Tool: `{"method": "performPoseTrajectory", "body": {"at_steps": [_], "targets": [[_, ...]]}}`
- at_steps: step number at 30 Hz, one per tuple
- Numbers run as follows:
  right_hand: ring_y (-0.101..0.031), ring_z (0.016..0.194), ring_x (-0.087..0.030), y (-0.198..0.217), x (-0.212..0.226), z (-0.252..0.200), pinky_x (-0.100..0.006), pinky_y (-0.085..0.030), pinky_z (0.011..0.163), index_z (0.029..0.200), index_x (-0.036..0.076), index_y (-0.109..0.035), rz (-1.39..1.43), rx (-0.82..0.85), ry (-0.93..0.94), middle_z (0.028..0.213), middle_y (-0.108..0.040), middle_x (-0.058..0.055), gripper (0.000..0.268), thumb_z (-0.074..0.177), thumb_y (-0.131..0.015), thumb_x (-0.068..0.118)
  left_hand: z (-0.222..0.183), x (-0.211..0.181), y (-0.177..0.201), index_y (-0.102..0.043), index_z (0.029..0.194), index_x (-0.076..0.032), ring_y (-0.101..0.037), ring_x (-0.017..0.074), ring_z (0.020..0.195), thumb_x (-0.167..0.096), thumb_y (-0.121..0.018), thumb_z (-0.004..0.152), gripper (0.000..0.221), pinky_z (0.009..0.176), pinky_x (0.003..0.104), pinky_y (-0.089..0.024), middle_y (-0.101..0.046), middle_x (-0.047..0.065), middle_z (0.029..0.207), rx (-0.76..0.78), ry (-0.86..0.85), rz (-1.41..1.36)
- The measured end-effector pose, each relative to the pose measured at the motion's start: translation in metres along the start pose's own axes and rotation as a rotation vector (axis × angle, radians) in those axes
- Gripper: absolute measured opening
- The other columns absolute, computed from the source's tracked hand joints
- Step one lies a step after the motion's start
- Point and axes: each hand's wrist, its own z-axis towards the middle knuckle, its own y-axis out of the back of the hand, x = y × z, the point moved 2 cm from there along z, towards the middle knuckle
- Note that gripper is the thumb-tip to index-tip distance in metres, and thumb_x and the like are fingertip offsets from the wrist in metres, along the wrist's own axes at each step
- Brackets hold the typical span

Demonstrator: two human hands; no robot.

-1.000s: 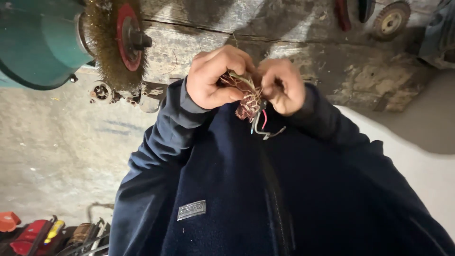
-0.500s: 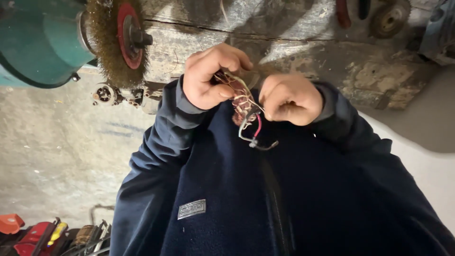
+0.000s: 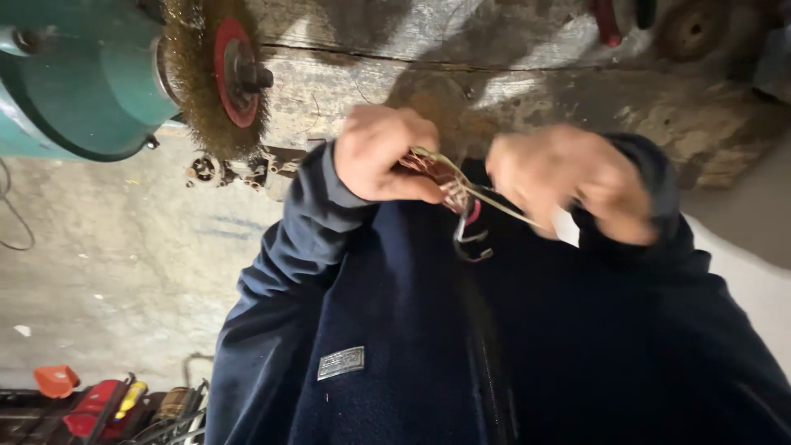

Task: The person winds a length of cord tightly around a small mechanical component with copper windings, pulling the cord taut by hand with each turn and rotating the component as they work. They occasionally use pliers to hold or adjust the part while continuing to wrap and tighten the cord.

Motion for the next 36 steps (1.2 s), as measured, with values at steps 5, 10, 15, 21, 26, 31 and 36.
{"method": "performPoseTrajectory", "body": {"at_steps": [5, 10, 15, 21, 26, 31, 36], "targets": [[-0.049, 0.056, -0.007, 0.023, -0.008, -0.045, -0.037, -0.048, 0.069, 0.068, 0.017, -0.058, 0.228, -0.090, 0.098, 0.060, -0.058, 0.009, 0.057, 0.101, -0.048, 0.063, -0.021, 0.022, -0.006, -0.061, 0.101, -0.003, -0.066, 0.0157, 0.061, -0.052, -0.075, 0.089, 0.053, 0.056, 0.032, -0.050, -0.066, 0.002, 0.076, -0.008, -0.009, -0.072], [-0.042, 0.054, -0.011, 0.055, 0.002, -0.063, -0.032, -0.044, 0.061, 0.073, 0.021, -0.056, 0.308, 0.022, 0.480, 0.061, -0.046, 0.007, 0.053, 0.101, -0.047, 0.064, -0.025, 0.016, 0.009, -0.058, 0.104, -0.004, -0.069, 0.0208, 0.067, -0.044, -0.077, 0.097, 0.044, 0.058, 0.033, -0.052, -0.068, 0.007, 0.080, -0.020, -0.011, -0.083], [-0.039, 0.046, -0.009, 0.090, 0.002, -0.084, -0.031, -0.037, 0.052, 0.079, 0.023, -0.062, -0.461, -0.368, 0.248, 0.054, -0.047, 0.005, 0.031, 0.101, -0.061, 0.045, -0.041, 0.020, -0.001, -0.055, 0.104, -0.003, -0.062, 0.0182, 0.069, -0.039, -0.078, 0.104, 0.042, 0.060, 0.030, -0.051, -0.065, 0.009, 0.084, -0.327, 0.249, -0.212], [-0.048, 0.058, -0.019, 0.042, 0.015, -0.001, -0.036, -0.036, 0.060, 0.088, 0.001, -0.078, -1.387, -0.099, 0.063, 0.066, -0.056, -0.002, 0.054, 0.077, -0.084, 0.053, -0.003, -0.003, -0.008, -0.060, 0.100, -0.009, -0.069, 0.0235, 0.076, -0.048, -0.080, 0.090, 0.046, 0.074, 0.037, -0.050, -0.070, 0.005, 0.088, -0.091, -0.083, -0.191], [-0.048, 0.067, -0.023, 0.037, 0.052, 0.018, -0.044, -0.041, 0.077, 0.058, 0.013, -0.060, -1.731, -0.097, 0.321, 0.063, -0.050, -0.001, 0.058, 0.074, -0.082, 0.064, 0.002, -0.014, -0.012, -0.070, 0.109, -0.012, -0.061, 0.0173, 0.073, -0.043, -0.085, 0.088, 0.041, 0.089, 0.037, -0.039, -0.073, -0.002, 0.092, 0.161, 0.039, -0.095], [-0.043, 0.062, -0.021, 0.049, 0.029, 0.038, -0.042, -0.036, 0.063, 0.058, 0.013, -0.056, -1.385, 0.000, 0.298, 0.063, -0.048, -0.001, 0.058, 0.077, -0.082, 0.062, -0.002, -0.027, -0.031, -0.070, 0.109, -0.014, -0.055, 0.0146, 0.068, -0.035, -0.092, 0.088, 0.037, 0.085, 0.036, -0.039, -0.068, -0.004, 0.085, 0.202, -0.024, -0.249], [-0.048, 0.064, -0.022, 0.056, -0.055, 0.053, -0.042, -0.038, 0.059, 0.067, 0.003, -0.054, -0.741, 0.183, -0.143, 0.067, -0.046, -0.009, 0.057, 0.082, -0.083, 0.049, 0.008, -0.034, -0.024, -0.070, 0.110, -0.009, -0.056, 0.0127, 0.068, -0.031, -0.094, 0.087, 0.040, 0.079, 0.039, -0.036, -0.064, -0.004, 0.079, 0.170, -0.166, -0.310]]}}
